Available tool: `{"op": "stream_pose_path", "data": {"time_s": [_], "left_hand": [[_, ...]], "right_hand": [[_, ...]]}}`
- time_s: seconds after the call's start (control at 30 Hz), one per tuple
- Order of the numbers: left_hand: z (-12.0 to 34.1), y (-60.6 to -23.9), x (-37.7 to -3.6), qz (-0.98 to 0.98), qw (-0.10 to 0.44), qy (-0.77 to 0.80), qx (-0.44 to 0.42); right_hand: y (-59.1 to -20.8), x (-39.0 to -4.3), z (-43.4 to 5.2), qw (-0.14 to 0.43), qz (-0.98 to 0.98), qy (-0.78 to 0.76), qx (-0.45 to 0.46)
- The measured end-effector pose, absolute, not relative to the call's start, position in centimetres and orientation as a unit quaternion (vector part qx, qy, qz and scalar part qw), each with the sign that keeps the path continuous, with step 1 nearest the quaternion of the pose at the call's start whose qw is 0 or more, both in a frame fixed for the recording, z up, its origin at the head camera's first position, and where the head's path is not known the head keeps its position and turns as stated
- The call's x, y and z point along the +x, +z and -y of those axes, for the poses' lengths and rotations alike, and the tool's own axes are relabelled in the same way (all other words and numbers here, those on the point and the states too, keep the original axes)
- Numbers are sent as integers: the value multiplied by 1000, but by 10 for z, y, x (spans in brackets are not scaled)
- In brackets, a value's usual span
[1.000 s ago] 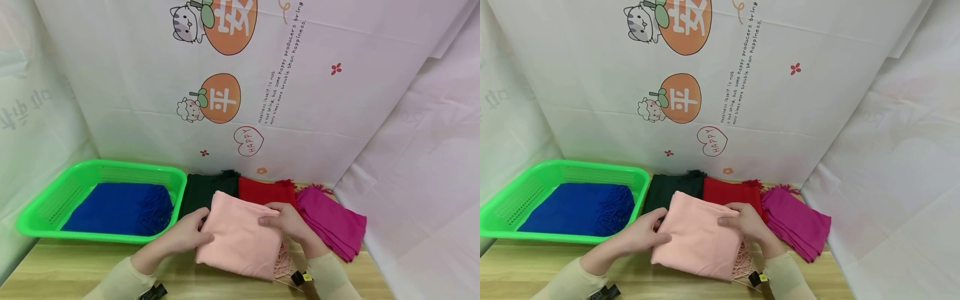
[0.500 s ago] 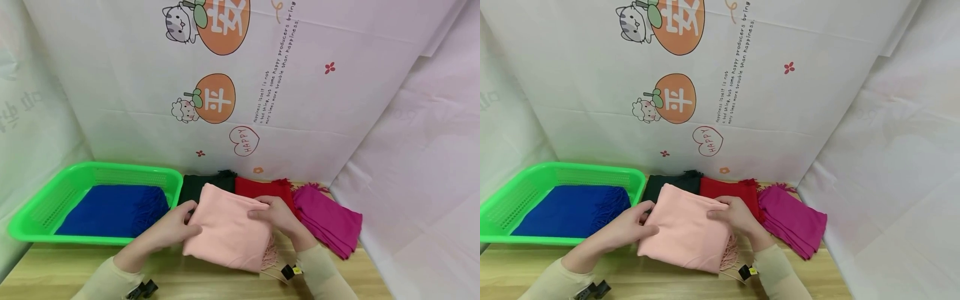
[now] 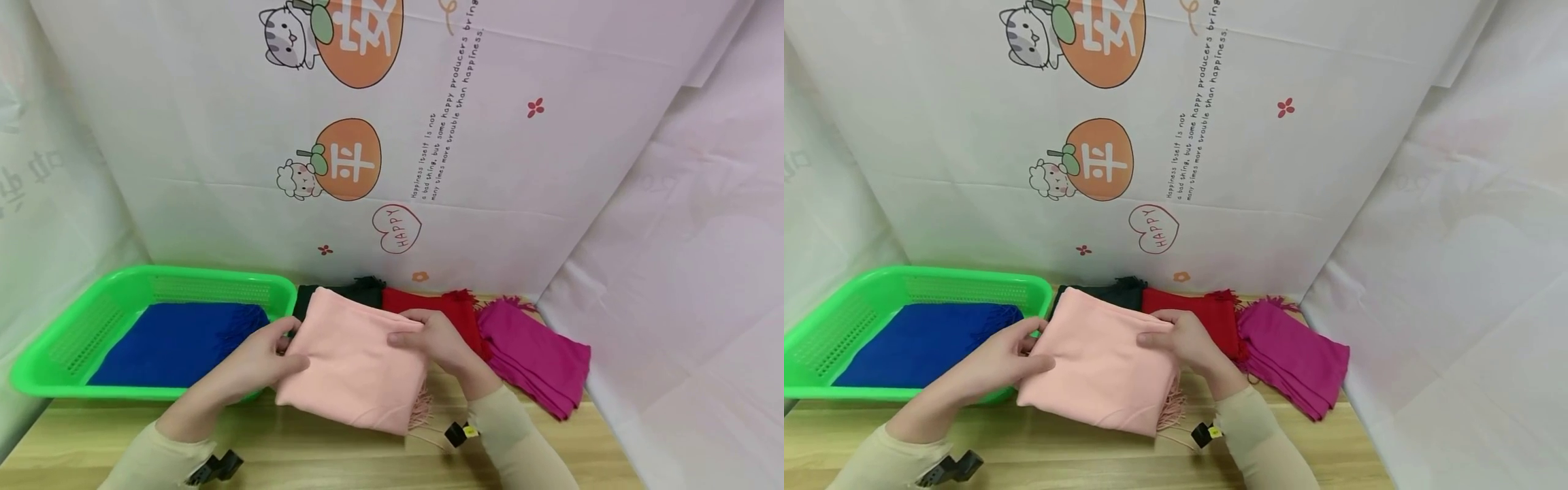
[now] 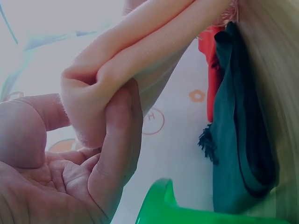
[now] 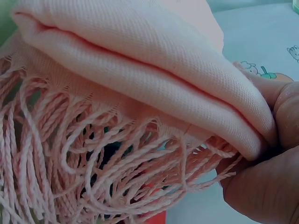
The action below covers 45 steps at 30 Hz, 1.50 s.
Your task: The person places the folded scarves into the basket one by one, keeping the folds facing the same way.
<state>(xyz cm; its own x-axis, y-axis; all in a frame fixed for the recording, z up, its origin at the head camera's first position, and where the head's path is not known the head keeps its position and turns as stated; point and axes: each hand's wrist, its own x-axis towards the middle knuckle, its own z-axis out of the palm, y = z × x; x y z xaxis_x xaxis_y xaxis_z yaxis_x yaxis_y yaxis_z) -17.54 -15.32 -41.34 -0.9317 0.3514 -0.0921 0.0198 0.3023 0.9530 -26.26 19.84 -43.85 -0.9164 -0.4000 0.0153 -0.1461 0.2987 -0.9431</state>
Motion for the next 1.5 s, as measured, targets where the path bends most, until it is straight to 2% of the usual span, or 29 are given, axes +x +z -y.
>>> {"op": "stream_pose_path", "data": {"time_s": [0.53, 1.5], "left_hand": [[188, -410, -176, -777, 147, 601, 119], [248, -405, -165, -818, 77, 566, 60]], "right_hand": [[-425, -270, -166, 125, -822, -523, -187], [-407, -281, -93, 136, -811, -529, -209]]}}
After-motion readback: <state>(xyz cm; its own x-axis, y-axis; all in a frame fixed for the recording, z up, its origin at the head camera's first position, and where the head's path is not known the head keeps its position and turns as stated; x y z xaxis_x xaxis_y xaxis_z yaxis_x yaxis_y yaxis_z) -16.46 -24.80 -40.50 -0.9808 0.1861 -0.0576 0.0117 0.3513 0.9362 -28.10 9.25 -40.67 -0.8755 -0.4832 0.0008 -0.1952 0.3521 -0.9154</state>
